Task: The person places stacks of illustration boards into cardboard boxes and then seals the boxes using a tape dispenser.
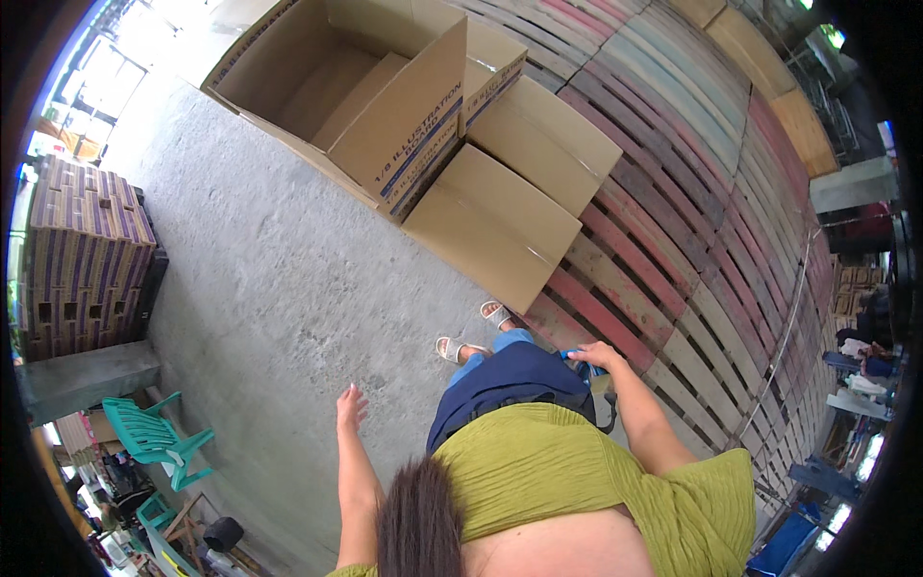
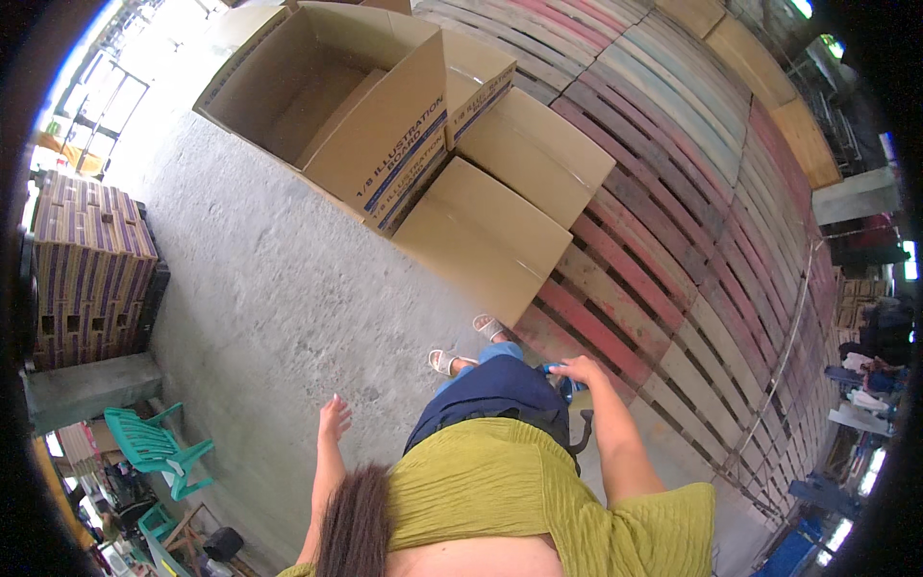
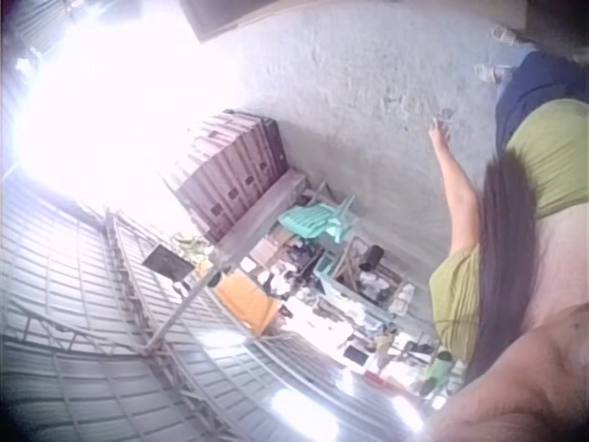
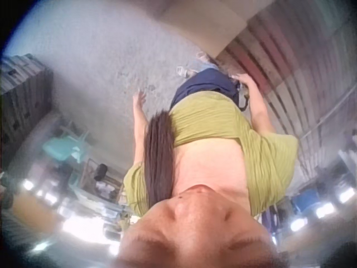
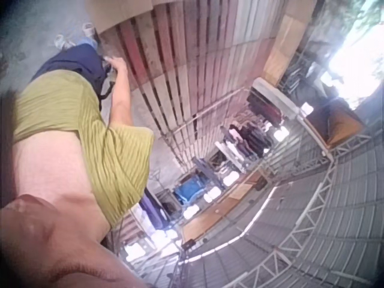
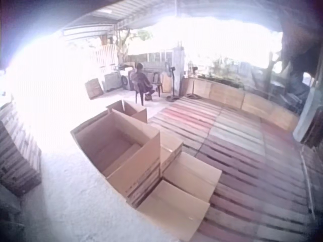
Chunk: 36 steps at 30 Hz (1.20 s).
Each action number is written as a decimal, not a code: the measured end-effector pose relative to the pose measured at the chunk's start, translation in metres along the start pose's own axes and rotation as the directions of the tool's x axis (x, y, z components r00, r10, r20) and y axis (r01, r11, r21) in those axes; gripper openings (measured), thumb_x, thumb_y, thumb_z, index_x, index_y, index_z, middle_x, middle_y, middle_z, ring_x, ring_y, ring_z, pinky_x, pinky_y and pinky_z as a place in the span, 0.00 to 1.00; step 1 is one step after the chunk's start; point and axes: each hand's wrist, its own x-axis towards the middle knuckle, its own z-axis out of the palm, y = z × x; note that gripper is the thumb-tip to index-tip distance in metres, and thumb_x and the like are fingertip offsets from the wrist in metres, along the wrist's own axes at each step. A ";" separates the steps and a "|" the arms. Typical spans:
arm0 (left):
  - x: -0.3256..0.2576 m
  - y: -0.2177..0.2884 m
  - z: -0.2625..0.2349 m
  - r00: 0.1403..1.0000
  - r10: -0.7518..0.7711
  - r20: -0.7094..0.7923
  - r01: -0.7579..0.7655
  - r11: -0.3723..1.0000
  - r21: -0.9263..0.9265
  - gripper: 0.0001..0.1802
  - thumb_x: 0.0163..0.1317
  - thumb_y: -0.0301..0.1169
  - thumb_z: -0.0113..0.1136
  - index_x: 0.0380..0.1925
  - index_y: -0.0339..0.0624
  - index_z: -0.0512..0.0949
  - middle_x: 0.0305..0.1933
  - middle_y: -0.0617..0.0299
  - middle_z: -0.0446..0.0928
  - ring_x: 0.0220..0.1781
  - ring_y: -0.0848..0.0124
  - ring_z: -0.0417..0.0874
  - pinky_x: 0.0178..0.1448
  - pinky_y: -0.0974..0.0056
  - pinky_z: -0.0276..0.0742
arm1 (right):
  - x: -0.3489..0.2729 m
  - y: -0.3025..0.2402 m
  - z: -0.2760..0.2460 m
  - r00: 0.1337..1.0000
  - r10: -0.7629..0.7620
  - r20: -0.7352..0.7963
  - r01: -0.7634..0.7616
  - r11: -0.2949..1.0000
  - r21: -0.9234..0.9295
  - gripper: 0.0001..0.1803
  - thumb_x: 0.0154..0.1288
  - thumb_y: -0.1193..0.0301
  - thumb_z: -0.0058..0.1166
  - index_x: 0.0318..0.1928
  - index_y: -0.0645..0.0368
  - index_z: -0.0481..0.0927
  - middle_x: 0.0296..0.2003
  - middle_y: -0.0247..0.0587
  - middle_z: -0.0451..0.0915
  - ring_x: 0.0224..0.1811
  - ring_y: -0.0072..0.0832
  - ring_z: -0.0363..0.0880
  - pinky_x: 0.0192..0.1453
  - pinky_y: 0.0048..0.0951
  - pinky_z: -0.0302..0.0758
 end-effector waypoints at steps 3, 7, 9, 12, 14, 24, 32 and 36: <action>-0.007 -0.029 0.019 0.998 -0.062 -0.022 0.062 0.998 0.005 0.38 0.63 0.53 0.53 0.65 0.43 0.58 0.65 0.52 0.66 0.62 0.51 0.70 0.62 0.36 0.60 | 0.014 -0.008 -0.036 0.998 -0.034 -0.053 0.041 0.990 0.133 0.50 0.40 0.33 0.58 0.62 0.49 0.70 0.58 0.50 0.72 0.59 0.43 0.72 0.63 0.40 0.68; -0.018 -0.052 0.053 0.992 -0.125 0.013 0.125 0.992 -0.027 0.37 0.63 0.53 0.53 0.65 0.43 0.59 0.64 0.50 0.65 0.61 0.50 0.71 0.62 0.36 0.60 | 0.027 -0.010 -0.086 0.997 -0.067 -0.036 0.066 0.997 -0.044 0.50 0.40 0.31 0.55 0.62 0.48 0.71 0.57 0.47 0.73 0.60 0.43 0.71 0.63 0.39 0.67; -0.018 -0.060 0.066 0.988 -0.152 -0.010 0.152 0.987 -0.054 0.37 0.63 0.53 0.53 0.65 0.43 0.59 0.64 0.50 0.65 0.61 0.50 0.71 0.61 0.36 0.61 | 0.034 -0.007 -0.108 0.995 -0.095 -0.040 0.090 0.990 -0.104 0.49 0.41 0.31 0.54 0.62 0.46 0.71 0.57 0.47 0.74 0.60 0.43 0.71 0.63 0.39 0.68; -0.011 -0.062 0.082 0.986 -0.162 -0.036 0.159 0.984 -0.084 0.36 0.63 0.52 0.52 0.65 0.44 0.60 0.64 0.51 0.66 0.60 0.51 0.72 0.60 0.37 0.62 | 0.043 -0.003 -0.135 0.995 -0.100 -0.030 0.094 0.983 -0.156 0.48 0.44 0.31 0.53 0.62 0.46 0.71 0.57 0.47 0.74 0.59 0.42 0.72 0.62 0.38 0.68; -0.006 -0.060 0.091 0.987 -0.148 -0.056 0.142 0.985 -0.096 0.36 0.63 0.52 0.52 0.64 0.44 0.60 0.64 0.52 0.66 0.60 0.52 0.72 0.59 0.38 0.63 | 0.046 0.000 -0.147 0.996 -0.088 -0.016 0.084 0.980 -0.179 0.47 0.46 0.32 0.52 0.62 0.47 0.71 0.57 0.47 0.74 0.59 0.42 0.72 0.62 0.38 0.68; 0.009 -0.066 0.089 0.986 -0.125 -0.115 0.090 0.958 -0.272 0.37 0.61 0.55 0.53 0.65 0.48 0.60 0.64 0.53 0.66 0.58 0.53 0.72 0.58 0.38 0.64 | 0.071 -0.014 -0.156 0.989 -0.139 0.046 0.146 0.895 -0.421 0.47 0.45 0.29 0.50 0.61 0.45 0.72 0.54 0.47 0.76 0.57 0.42 0.74 0.61 0.39 0.69; 0.025 -0.132 0.054 0.942 -0.295 -0.161 0.219 0.902 -0.373 0.38 0.59 0.57 0.55 0.63 0.46 0.61 0.63 0.51 0.66 0.55 0.47 0.72 0.56 0.36 0.65 | 0.062 -0.042 -0.181 0.996 -0.083 0.045 0.094 0.866 -0.492 0.47 0.44 0.29 0.51 0.60 0.44 0.73 0.48 0.51 0.79 0.51 0.46 0.77 0.56 0.41 0.72; 0.059 -0.060 -0.007 0.955 -0.012 -0.295 -0.057 0.973 -0.224 0.33 0.60 0.55 0.55 0.55 0.40 0.68 0.55 0.52 0.71 0.53 0.53 0.75 0.47 0.45 0.71 | 0.049 -0.059 -0.173 0.979 -0.188 -0.082 0.139 0.903 -0.407 0.47 0.43 0.30 0.53 0.60 0.45 0.73 0.49 0.50 0.79 0.52 0.44 0.77 0.56 0.40 0.73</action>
